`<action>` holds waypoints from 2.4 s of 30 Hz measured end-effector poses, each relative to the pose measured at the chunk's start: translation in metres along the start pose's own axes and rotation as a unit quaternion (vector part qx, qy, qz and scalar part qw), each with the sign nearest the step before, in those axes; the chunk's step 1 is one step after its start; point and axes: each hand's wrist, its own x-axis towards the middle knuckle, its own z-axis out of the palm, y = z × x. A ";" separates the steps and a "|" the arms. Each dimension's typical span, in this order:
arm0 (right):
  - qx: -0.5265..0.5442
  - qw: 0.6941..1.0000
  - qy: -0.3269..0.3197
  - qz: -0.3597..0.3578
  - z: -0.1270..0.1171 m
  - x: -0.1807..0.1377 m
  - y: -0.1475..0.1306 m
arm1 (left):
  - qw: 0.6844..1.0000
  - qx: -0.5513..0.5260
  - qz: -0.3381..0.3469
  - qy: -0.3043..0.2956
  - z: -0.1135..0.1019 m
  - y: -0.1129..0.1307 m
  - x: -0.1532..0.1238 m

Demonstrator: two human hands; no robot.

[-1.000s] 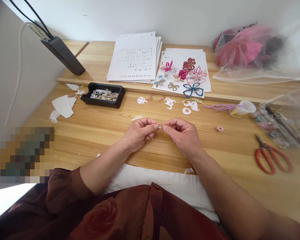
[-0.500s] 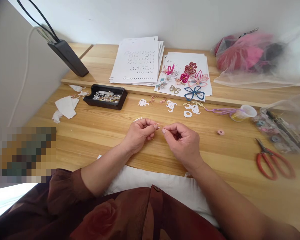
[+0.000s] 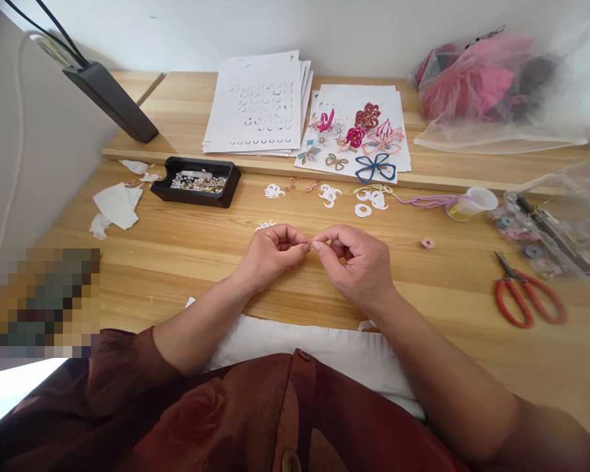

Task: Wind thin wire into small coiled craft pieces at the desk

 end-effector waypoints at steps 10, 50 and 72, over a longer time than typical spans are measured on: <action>0.129 0.987 -0.036 0.088 0.001 0.006 0.005 | 0.996 -0.024 -0.050 -0.076 -0.003 0.002 -0.004; -0.050 0.995 0.006 -0.085 0.007 -0.006 0.001 | 0.999 0.004 0.020 0.024 0.000 0.000 0.001; 0.313 0.923 -0.081 0.209 0.008 0.011 0.011 | 0.992 -0.098 -0.048 -0.065 -0.002 0.001 0.000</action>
